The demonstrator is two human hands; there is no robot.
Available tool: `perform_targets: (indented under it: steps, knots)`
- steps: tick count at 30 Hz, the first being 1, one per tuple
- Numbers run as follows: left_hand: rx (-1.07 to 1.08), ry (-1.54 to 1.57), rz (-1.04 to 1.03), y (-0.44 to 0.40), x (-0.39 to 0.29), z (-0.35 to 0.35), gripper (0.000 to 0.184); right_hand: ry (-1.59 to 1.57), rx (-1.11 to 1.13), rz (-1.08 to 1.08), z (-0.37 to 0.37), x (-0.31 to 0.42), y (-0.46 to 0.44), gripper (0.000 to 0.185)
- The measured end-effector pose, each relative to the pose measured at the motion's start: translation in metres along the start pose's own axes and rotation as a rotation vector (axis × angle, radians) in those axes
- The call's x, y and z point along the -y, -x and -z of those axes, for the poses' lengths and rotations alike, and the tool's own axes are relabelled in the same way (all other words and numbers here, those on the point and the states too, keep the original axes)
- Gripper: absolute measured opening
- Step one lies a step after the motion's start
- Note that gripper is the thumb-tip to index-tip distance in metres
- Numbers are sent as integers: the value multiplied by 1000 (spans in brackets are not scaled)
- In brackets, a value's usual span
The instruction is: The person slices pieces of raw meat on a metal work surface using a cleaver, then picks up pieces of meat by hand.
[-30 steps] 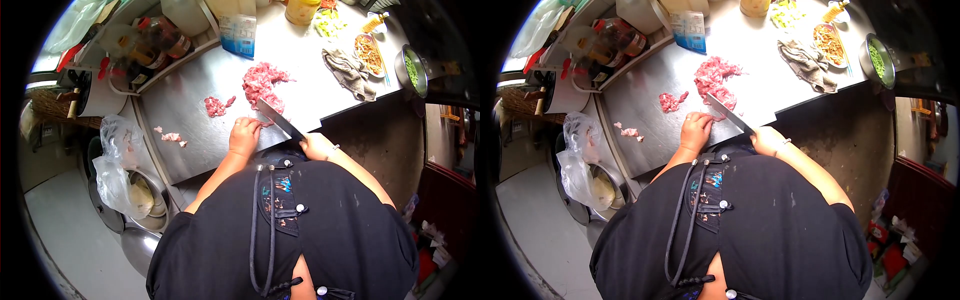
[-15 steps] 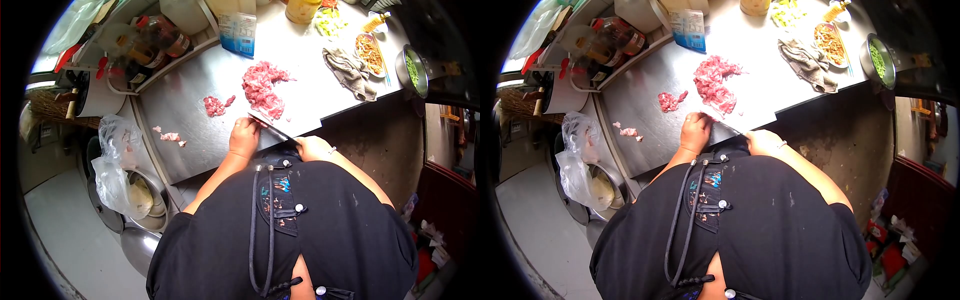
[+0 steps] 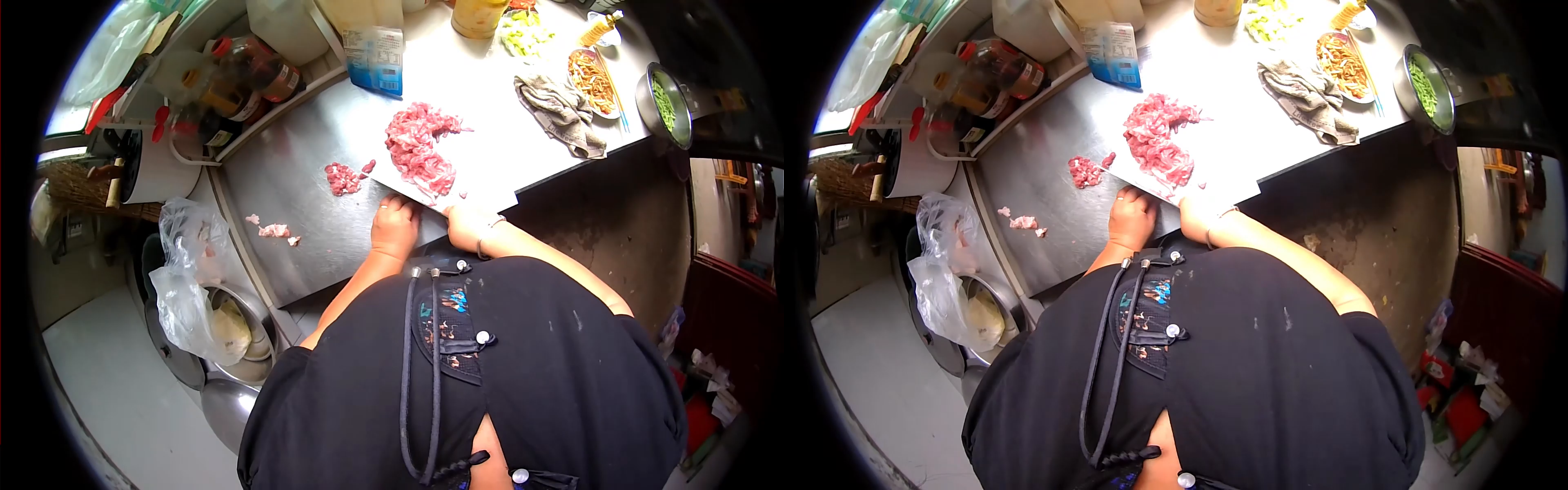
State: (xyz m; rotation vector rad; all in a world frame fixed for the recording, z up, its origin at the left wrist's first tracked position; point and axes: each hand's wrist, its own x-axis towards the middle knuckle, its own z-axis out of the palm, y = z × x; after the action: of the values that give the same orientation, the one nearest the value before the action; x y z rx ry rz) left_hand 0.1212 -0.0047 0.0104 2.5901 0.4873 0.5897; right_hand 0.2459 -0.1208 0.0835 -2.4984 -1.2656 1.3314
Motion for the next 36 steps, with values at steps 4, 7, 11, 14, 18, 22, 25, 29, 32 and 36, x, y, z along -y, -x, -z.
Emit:
perform_targets:
  steps: [4, 7, 11, 14, 18, 22, 25, 29, 32, 36]
  knots:
    - [23, -48, 60, -1, 1, 3, 9, 37, -56, 92, -5, -12, 16, 27]
    - [18, 48, 50, -1, 3, 5, 10, -14, 28, 30, -9, -36, 20, 26]
    - [26, 200, 132, 0, 1, 20, 17, -251, -152, 70, 1, -39, 38, 22]
    - [-12, 236, 132, 5, 9, 22, 18, -317, -135, 79, 7, -31, 42, 24]
    - [-31, 138, 18, 3, 13, 23, 13, -192, -79, 105, -4, -33, 36, 23]
    - [-25, 113, 9, 2, 11, 23, 10, -150, -47, 87, -19, -41, 31, 24]
    - [-6, 112, 25, 3, 10, 22, 11, -162, -30, 71, -15, -38, 34, 25]
    - [-25, 80, -15, 3, 9, 21, 10, -167, 16, 70, -13, -39, 33, 25]
    - [-52, 69, -67, 3, 9, 19, 10, -189, 36, 69, -13, -38, 32, 26]
    - [-56, 97, -54, 5, 13, 12, 9, -97, 82, 25, -15, -37, 26, 25]
